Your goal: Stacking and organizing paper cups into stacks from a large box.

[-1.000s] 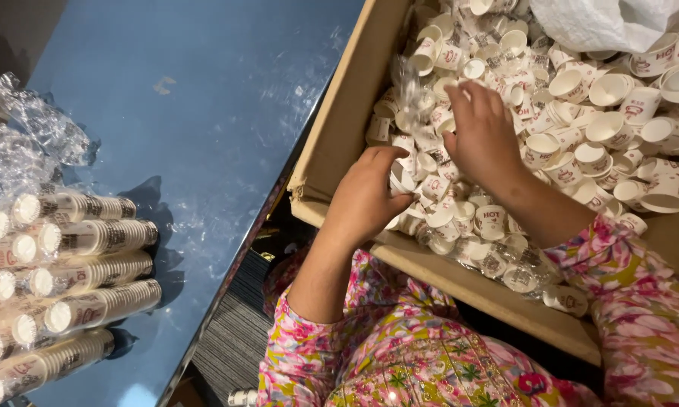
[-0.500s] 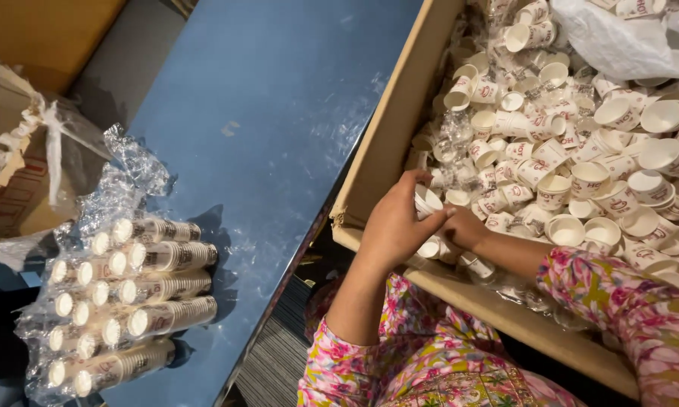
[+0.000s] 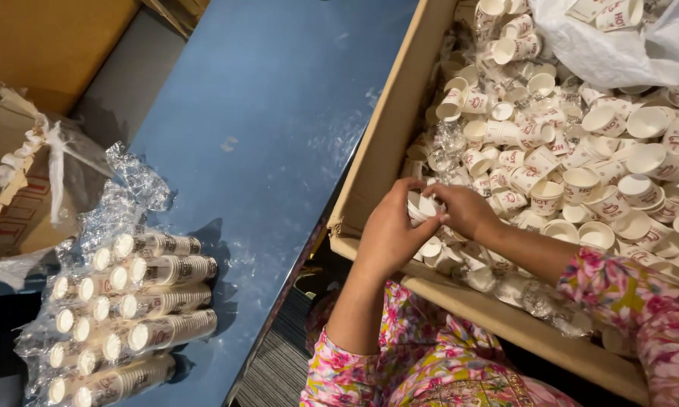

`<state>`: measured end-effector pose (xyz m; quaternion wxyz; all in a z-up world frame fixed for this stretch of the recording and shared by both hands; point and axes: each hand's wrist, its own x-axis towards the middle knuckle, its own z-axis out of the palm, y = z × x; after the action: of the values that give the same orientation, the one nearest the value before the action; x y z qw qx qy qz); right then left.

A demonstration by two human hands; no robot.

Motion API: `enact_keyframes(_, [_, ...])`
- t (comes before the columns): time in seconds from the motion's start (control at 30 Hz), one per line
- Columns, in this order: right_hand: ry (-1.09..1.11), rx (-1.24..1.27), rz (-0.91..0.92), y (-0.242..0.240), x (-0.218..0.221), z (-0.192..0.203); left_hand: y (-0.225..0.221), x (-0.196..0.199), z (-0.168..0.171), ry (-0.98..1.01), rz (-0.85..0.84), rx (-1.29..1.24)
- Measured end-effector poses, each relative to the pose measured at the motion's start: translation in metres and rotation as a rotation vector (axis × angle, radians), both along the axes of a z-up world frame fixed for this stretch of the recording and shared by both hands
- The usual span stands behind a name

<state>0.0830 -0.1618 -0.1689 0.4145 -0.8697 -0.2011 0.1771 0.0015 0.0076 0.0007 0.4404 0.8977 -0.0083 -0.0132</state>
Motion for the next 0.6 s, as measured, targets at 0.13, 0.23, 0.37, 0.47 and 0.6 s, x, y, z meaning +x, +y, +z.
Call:
enact_keyframes(0.13, [-0.24, 0.018, 0.025, -0.014, 0.005, 0.061, -0.003, 0.002, 0.0, -0.048, -0.014, -0.015])
enact_keyframes(0.23, [-0.218, -0.052, 0.024, -0.017, 0.01, 0.092, 0.0, 0.004, -0.004, -0.085, 0.0, -0.018])
enact_keyframes(0.37, [-0.539, 0.039, -0.025, -0.025, -0.001, 0.127, 0.001, 0.002, -0.016, -0.156, 0.019, -0.04])
enact_keyframes(0.47, [-0.717, 0.108, -0.044, -0.026, -0.017, 0.153, 0.0, 0.004, -0.013, -0.193, 0.016, -0.067])
enact_keyframes(0.6, [-0.834, 0.139, 0.098, -0.025, -0.02, 0.151, 0.001, 0.004, -0.005, -0.079, 0.055, -0.103])
